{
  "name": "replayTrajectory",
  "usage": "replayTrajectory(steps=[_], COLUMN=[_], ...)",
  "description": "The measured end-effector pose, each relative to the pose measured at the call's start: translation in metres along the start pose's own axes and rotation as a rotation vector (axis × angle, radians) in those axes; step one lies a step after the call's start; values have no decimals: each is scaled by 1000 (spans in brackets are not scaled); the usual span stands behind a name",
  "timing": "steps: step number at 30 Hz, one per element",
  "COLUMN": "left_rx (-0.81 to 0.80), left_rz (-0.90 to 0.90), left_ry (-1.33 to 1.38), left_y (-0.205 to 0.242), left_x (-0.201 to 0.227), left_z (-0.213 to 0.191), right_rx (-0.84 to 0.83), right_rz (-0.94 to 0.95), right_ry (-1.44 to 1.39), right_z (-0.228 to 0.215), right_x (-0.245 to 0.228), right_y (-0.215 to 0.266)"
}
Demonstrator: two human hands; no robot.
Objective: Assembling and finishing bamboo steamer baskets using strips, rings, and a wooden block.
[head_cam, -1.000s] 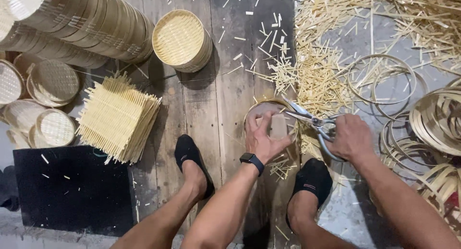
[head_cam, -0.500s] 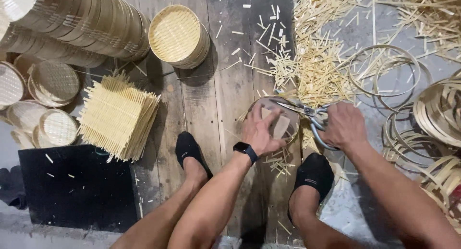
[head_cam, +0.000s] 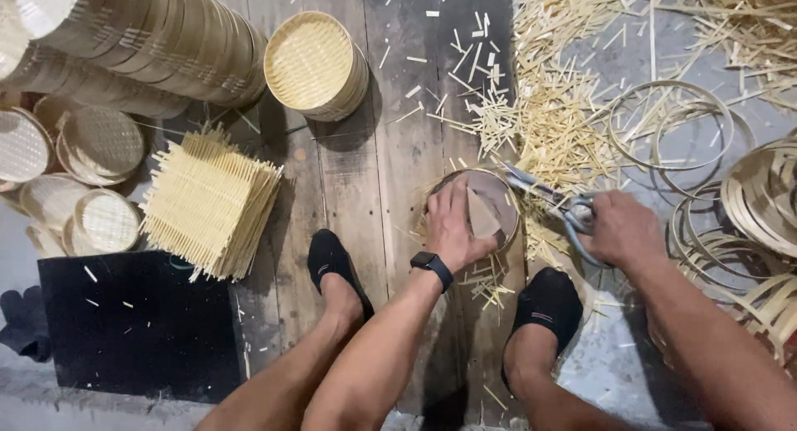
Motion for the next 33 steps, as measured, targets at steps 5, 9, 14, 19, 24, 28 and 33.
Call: replayTrajectory(steps=[5, 9, 14, 19, 24, 28, 33], left_rx=[-124, -157, 141, 136, 81, -36, 25], left_rz=[150, 117, -93, -69, -59, -49, 40], left_ry=[-89, -157, 68, -15, 23, 36, 0], left_y=[2, 8, 25, 26, 26, 26, 22], left_x=[4, 21, -1, -5, -8, -2, -10], left_z=[5, -3, 15, 13, 6, 12, 13], right_rx=[-117, -39, -244, -60, 71, 90, 99], right_rz=[16, -46, 33, -53, -52, -34, -84], right_ry=[158, 150, 121, 297, 273, 155, 103], right_z=[-10, 20, 17, -24, -11, -15, 21], right_x=[-24, -2, 2, -30, -33, -47, -7], right_y=[-4, -14, -17, -1, 8, 8, -10])
Point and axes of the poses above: each hand's wrist, its own y-axis away from the middle knuckle, its own z-axis out of the palm, x = y × z, the point moved 6 cm from there along -y, towards the middle knuckle, and after that the axes turned 11 degrees about -x, right-handed, at the moved point
